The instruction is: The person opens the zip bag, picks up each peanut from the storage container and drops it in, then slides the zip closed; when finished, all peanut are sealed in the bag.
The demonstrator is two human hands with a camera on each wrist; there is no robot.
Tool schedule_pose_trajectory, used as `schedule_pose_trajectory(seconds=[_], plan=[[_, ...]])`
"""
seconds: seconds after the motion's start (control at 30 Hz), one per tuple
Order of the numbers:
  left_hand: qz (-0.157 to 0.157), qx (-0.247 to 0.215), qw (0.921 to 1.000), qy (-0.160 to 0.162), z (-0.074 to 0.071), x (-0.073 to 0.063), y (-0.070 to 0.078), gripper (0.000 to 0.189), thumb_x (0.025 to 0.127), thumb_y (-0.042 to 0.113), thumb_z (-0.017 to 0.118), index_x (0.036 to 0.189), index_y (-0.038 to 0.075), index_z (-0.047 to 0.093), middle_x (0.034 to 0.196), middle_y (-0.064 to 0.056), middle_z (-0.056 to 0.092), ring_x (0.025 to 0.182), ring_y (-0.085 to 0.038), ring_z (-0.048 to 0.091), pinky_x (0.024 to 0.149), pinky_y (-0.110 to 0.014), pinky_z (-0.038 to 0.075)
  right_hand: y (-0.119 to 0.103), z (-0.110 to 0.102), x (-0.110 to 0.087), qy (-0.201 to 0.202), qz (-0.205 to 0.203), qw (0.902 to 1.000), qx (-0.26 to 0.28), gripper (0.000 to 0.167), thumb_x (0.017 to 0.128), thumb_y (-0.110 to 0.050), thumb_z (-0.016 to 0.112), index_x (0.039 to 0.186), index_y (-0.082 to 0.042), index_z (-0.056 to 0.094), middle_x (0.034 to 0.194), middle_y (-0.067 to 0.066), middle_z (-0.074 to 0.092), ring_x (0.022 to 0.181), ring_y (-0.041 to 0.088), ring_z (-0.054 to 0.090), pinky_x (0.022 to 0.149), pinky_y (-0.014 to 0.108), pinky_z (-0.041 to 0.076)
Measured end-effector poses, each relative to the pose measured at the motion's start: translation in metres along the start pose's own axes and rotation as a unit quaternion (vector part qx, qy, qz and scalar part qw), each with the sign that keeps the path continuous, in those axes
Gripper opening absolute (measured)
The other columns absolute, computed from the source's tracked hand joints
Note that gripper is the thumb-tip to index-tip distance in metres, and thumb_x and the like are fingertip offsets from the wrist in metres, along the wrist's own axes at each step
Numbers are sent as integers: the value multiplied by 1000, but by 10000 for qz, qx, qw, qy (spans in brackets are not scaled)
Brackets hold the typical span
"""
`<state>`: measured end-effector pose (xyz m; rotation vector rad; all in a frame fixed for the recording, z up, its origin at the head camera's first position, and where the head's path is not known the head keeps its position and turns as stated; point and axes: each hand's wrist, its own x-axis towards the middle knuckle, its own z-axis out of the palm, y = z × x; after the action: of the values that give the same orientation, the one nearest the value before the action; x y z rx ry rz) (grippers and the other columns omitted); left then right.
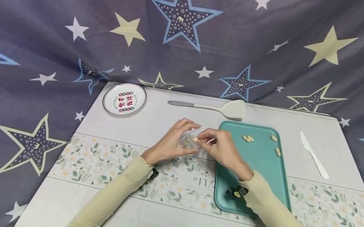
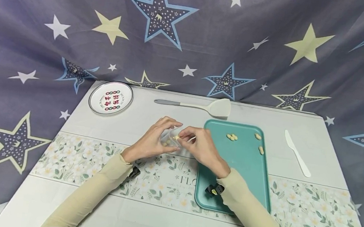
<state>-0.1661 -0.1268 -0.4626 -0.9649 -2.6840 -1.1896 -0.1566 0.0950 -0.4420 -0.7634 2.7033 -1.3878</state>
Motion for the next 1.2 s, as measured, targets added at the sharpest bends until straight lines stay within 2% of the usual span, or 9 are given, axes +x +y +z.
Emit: schedule_pose_trajectory(seconds=[0.3, 0.6, 0.9, 1.2], plan=[[44, 30, 10000, 1, 0, -1, 2, 74, 82, 35, 90, 145, 15, 58, 139, -3, 57, 131, -21, 51, 114, -45, 47, 3, -2, -1, -146, -8, 9998, 129, 11, 95, -13, 76, 105, -11, 80, 98, 5, 80, 84, 17, 75, 76, 32, 65], [5, 75, 9999, 124, -3, 0, 3, 75, 81, 37, 91, 145, 14, 59, 139, 0, 58, 130, -18, 52, 114, -42, 46, 11, -14, -6, 149, 86, 9998, 136, 9, 96, -10, 74, 103, -10, 79, 97, 5, 79, 84, 18, 74, 74, 29, 63], [-66, 12, 9998, 189, -6, 0, 5, 78, 78, 37, 92, 145, 14, 58, 140, -1, 59, 131, -19, 53, 117, -43, 45, 44, -27, -20, 315, 195, 9991, -192, 11, 94, -7, 76, 104, -2, 78, 92, 9, 79, 81, 22, 75, 74, 33, 64], [2, 62, 9998, 196, -7, 2, 5, 77, 78, 35, 93, 144, 14, 59, 140, -2, 59, 130, -20, 53, 116, -42, 46, 73, -50, -33, 533, 351, 9971, -409, 12, 93, -4, 76, 105, 0, 77, 94, 12, 79, 81, 24, 74, 74, 22, 61]])
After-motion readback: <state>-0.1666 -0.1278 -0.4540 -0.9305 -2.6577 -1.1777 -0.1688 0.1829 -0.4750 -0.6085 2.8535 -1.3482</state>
